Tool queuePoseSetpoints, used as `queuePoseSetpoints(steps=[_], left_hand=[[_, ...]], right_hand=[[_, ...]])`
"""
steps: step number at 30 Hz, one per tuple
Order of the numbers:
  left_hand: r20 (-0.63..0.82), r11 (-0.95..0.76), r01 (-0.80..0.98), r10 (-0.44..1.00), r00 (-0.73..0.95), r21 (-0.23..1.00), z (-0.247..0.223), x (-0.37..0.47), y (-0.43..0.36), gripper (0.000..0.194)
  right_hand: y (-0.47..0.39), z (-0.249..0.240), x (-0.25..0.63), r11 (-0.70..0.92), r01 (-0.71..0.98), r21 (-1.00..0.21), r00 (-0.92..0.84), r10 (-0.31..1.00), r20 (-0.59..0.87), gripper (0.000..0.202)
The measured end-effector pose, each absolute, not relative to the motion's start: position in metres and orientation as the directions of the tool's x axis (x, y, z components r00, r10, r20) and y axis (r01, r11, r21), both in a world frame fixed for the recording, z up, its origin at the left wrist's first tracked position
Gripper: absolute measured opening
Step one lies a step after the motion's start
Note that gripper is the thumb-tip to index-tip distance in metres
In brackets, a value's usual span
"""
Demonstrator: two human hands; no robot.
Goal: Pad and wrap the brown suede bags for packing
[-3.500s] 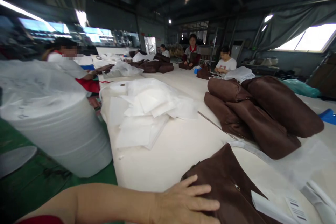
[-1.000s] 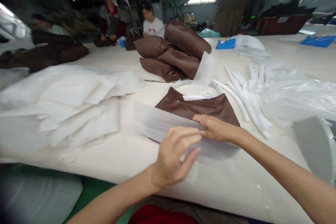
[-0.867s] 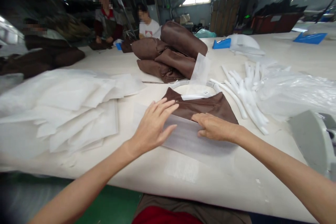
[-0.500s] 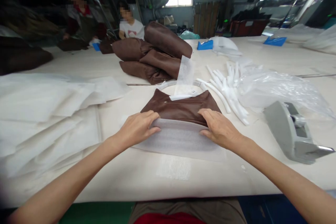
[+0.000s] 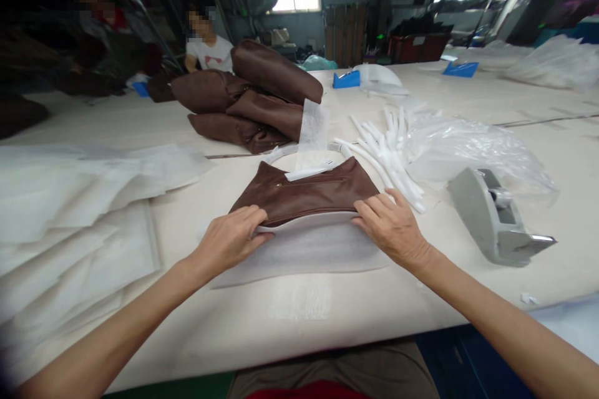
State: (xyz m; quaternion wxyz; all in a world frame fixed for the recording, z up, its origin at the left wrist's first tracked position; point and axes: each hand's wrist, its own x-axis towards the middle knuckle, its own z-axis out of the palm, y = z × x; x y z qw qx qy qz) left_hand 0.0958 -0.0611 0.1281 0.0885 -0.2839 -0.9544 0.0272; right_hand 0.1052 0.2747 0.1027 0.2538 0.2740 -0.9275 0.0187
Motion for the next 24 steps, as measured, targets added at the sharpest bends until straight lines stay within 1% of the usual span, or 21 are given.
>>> queuePoseSetpoints(steps=[2,3,5,6,7,8,9,10,12,15,18,22,24], left_hand=[[0.184,0.832,0.549,0.554,-0.812,-0.086,0.124,0.096,-0.061,0.018],[0.195,0.825,0.559,0.563,-0.803,-0.08,0.122,0.096,-0.061,0.017],[0.221,0.807,0.584,0.586,-0.779,-0.083,0.118,0.096,-0.061,0.014],[0.242,0.796,0.599,0.6,-0.762,-0.085,0.116,0.096,-0.062,0.013],[0.271,0.782,0.617,0.613,-0.742,-0.082,0.114,0.096,-0.063,0.012],[0.311,0.766,0.639,0.625,-0.716,-0.069,0.112,0.096,-0.065,0.012],[0.356,0.745,0.665,0.635,-0.685,-0.049,0.108,0.096,-0.067,0.016],[0.4,0.719,0.694,0.644,-0.652,-0.026,0.104,0.095,-0.069,0.02],[0.477,0.666,0.746,0.657,-0.584,-0.004,0.095,0.094,-0.073,0.025],[0.562,0.637,0.77,0.65,-0.511,-0.037,0.081,0.093,-0.077,0.027],[0.622,0.645,0.759,0.631,-0.463,-0.089,0.071,0.096,-0.074,0.033],[0.703,0.665,0.738,0.58,-0.412,-0.116,0.06,0.1,-0.069,0.034],[0.699,0.683,0.723,0.566,-0.437,-0.101,0.052,0.101,-0.069,0.033]], right_hand=[[0.265,0.1,0.119,0.86,-0.505,0.075,-0.657,-0.439,0.613,0.026],[0.256,0.098,0.127,0.829,-0.556,0.058,-0.6,-0.449,0.662,0.03],[0.229,0.094,0.145,0.673,-0.739,0.012,-0.487,-0.547,0.681,0.031],[0.212,0.09,0.152,0.558,-0.83,-0.02,-0.438,-0.629,0.642,0.031],[0.193,0.086,0.157,0.469,-0.881,-0.064,-0.414,-0.699,0.583,0.03],[0.174,0.081,0.158,0.406,-0.91,-0.081,-0.381,-0.745,0.547,0.03],[0.156,0.076,0.156,0.377,-0.923,-0.084,-0.366,-0.786,0.499,0.03],[0.142,0.07,0.151,0.383,-0.919,-0.097,-0.384,-0.806,0.45,0.032],[0.126,0.06,0.137,0.427,-0.895,-0.133,-0.443,-0.808,0.388,0.041],[0.14,0.051,0.125,0.529,-0.819,-0.225,-0.574,-0.738,0.355,0.044],[0.185,0.048,0.134,0.623,-0.723,-0.299,-0.691,-0.633,0.35,0.041],[0.254,0.046,0.159,0.722,-0.578,-0.381,-0.808,-0.439,0.392,0.035],[0.284,0.049,0.17,0.75,-0.493,-0.441,-0.857,-0.33,0.395,0.03]])
